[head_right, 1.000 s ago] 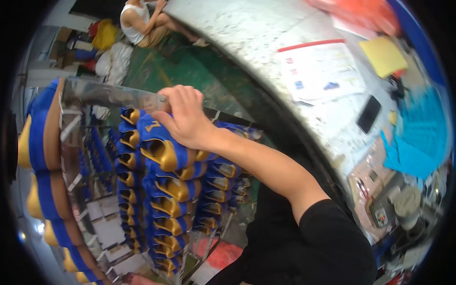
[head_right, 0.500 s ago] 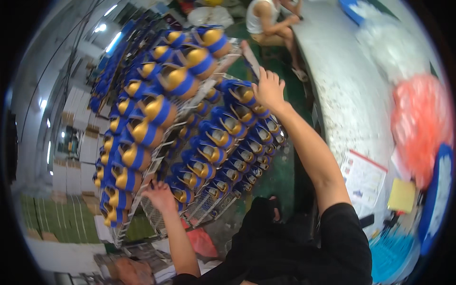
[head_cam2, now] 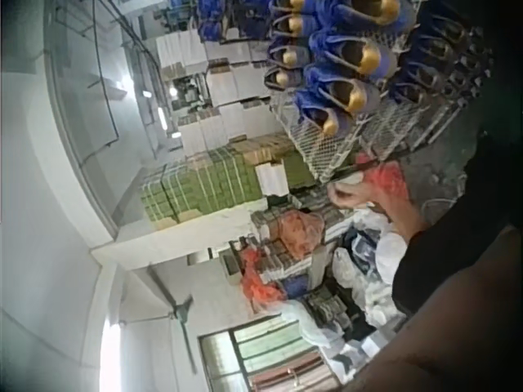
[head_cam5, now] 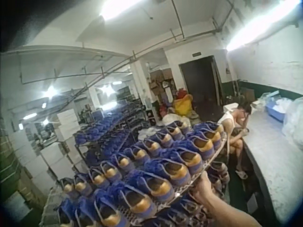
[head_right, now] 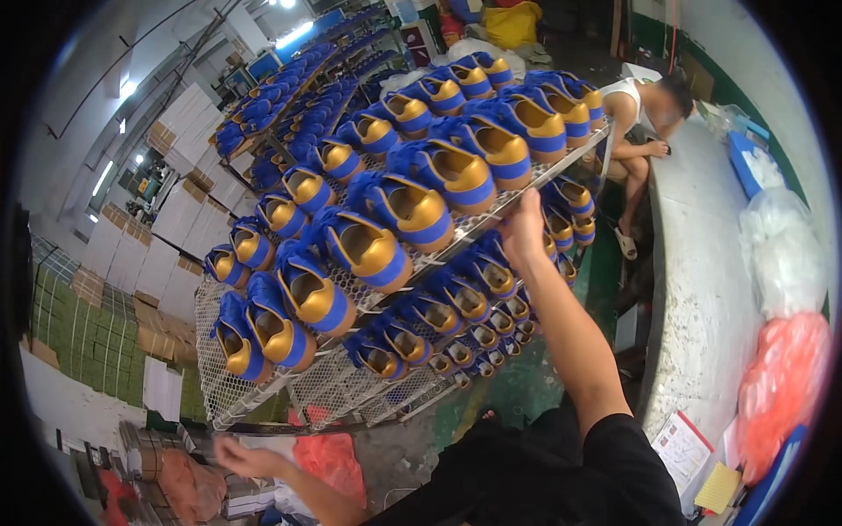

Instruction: The person repeatedly picks up blue and gold sneakers from a metal rack, rotates them to inspect the soles, uppers, and interiors, and places them back on the rack. The person handles the shoes one at a time in a repetitive cycle throughout the clip.

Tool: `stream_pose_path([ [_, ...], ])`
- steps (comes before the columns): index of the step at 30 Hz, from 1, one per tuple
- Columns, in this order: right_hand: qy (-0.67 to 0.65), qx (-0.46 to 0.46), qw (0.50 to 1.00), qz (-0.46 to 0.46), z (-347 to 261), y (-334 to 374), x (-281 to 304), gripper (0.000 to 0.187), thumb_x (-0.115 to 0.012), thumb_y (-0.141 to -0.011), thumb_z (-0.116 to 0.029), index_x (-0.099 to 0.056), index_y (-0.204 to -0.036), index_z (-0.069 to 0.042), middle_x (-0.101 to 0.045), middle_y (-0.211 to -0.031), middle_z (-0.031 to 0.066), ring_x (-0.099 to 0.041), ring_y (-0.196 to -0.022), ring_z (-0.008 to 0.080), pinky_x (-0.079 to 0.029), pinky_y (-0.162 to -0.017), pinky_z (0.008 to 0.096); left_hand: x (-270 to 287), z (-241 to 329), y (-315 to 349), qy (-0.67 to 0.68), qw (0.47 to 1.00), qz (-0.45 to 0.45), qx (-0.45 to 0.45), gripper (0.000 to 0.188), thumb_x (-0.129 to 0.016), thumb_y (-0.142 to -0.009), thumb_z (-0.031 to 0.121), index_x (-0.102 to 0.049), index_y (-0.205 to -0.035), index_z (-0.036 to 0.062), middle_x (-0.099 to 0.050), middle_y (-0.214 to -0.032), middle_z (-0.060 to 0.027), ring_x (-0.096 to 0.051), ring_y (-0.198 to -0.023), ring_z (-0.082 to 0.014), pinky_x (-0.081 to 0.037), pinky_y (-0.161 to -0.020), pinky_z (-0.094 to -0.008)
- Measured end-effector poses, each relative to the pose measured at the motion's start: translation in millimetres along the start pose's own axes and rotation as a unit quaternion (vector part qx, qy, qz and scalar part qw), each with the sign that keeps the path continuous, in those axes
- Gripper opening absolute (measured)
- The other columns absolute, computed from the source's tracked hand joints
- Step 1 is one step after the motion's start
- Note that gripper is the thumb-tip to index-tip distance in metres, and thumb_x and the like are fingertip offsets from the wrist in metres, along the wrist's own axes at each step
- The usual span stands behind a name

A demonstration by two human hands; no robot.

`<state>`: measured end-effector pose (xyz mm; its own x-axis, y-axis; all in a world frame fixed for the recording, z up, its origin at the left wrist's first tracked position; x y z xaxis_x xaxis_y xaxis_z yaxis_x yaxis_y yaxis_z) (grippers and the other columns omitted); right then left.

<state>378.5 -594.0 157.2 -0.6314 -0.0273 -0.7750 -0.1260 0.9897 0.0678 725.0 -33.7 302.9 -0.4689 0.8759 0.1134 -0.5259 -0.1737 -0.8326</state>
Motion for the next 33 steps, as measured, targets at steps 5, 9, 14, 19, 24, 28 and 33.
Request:
stream_pose_path([
  [5, -0.05, 0.094, 0.994, 0.012, 7, -24, 15, 0.048, -0.029, -0.106, -0.041, -0.045, -0.137, -0.009, -0.052, -0.138, 0.0083, -0.051, -0.125, 0.0262, -0.038, -0.107, 0.0441, -28, -189, -47, 0.176, 0.897, -0.115, 0.39, 0.061, -0.038, -0.103, 0.044, -0.037, -0.143, -0.0016, -0.037, -0.148, -0.0189, -0.039, -0.133, -0.0281, -0.028, -0.113, -0.0395],
  [9, -0.077, 0.109, 0.991, -0.021, 18, -50, 12, 0.043, -0.04, -0.103, -0.041, -0.05, -0.132, -0.011, -0.056, -0.135, 0.0061, -0.053, -0.122, 0.0265, -0.039, -0.106, 0.0438, -33, -213, -28, 0.29, 0.863, -0.149, 0.387, 0.074, -0.033, -0.102, 0.053, -0.026, -0.148, -0.0049, -0.026, -0.155, -0.0191, -0.03, -0.14, -0.0281, -0.018, -0.117, -0.0408],
  [14, -0.087, 0.141, 0.985, -0.044, 16, -68, -22, 0.05, -0.029, -0.105, -0.044, -0.045, -0.138, -0.009, -0.051, -0.139, 0.0088, -0.05, -0.125, 0.0277, -0.037, -0.108, 0.0442, -19, -226, 17, 0.38, 0.819, -0.18, 0.391, 0.078, -0.04, -0.099, 0.054, -0.027, -0.145, -0.0072, -0.032, -0.151, -0.0206, -0.033, -0.138, -0.0291, -0.023, -0.115, -0.0435],
  [19, 0.153, -0.031, 0.978, 0.14, 1, -37, -4, 0.048, -0.051, -0.098, -0.049, -0.054, -0.122, -0.008, -0.06, -0.114, 0.0109, -0.056, -0.094, 0.0232, -0.046, -0.091, 0.0477, -21, -213, 54, 0.419, 0.791, -0.278, 0.349, 0.082, -0.036, -0.098, 0.06, -0.027, -0.145, -0.0061, -0.036, -0.148, -0.02, -0.036, -0.136, -0.0315, -0.023, -0.115, -0.0459],
  [24, 0.312, 0.157, 0.932, -0.099, 31, 103, -54, 0.014, -0.051, -0.092, -0.018, -0.054, -0.085, -0.006, -0.057, -0.077, 0.0013, -0.053, -0.067, 0.0113, -0.043, -0.056, 0.0256, -4, -224, 57, 0.36, 0.806, -0.252, 0.397, 0.069, -0.038, -0.101, 0.053, -0.036, -0.14, -0.0047, -0.044, -0.142, -0.014, -0.042, -0.128, -0.0264, -0.029, -0.11, -0.0405],
  [28, 0.346, 0.047, 0.909, -0.225, 172, 280, -79, 0.048, -0.065, -0.09, -0.018, -0.043, -0.128, 0.001, -0.064, -0.089, 0.0072, -0.063, -0.081, 0.0149, -0.052, -0.07, 0.0318, -44, -198, 69, 0.463, 0.752, -0.294, 0.365, 0.056, -0.04, -0.102, 0.05, -0.05, -0.127, 0.0011, -0.054, -0.128, -0.0105, -0.049, -0.114, -0.022, -0.036, -0.102, -0.0381],
  [33, 0.461, 0.116, 0.797, -0.372, 271, 352, -134, 0.083, -0.064, -0.091, -0.042, -0.023, -0.147, 0.003, -0.052, -0.13, 0.029, -0.052, -0.122, 0.0391, -0.042, -0.102, 0.0454, -106, -140, 120, 0.551, 0.664, -0.347, 0.367, 0.063, -0.037, -0.1, 0.056, -0.05, -0.129, 0.0013, -0.054, -0.129, -0.0106, -0.049, -0.117, -0.0233, -0.035, -0.103, -0.0398],
])
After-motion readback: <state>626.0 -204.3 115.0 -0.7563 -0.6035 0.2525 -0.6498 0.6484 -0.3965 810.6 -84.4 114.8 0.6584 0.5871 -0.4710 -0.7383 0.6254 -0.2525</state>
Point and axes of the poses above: each hand's wrist, its own y-axis away from the middle knuckle, its own x-axis out of the back of the hand, z = x × y, the point moved 7 cm from there along -y, towards the middle knuckle
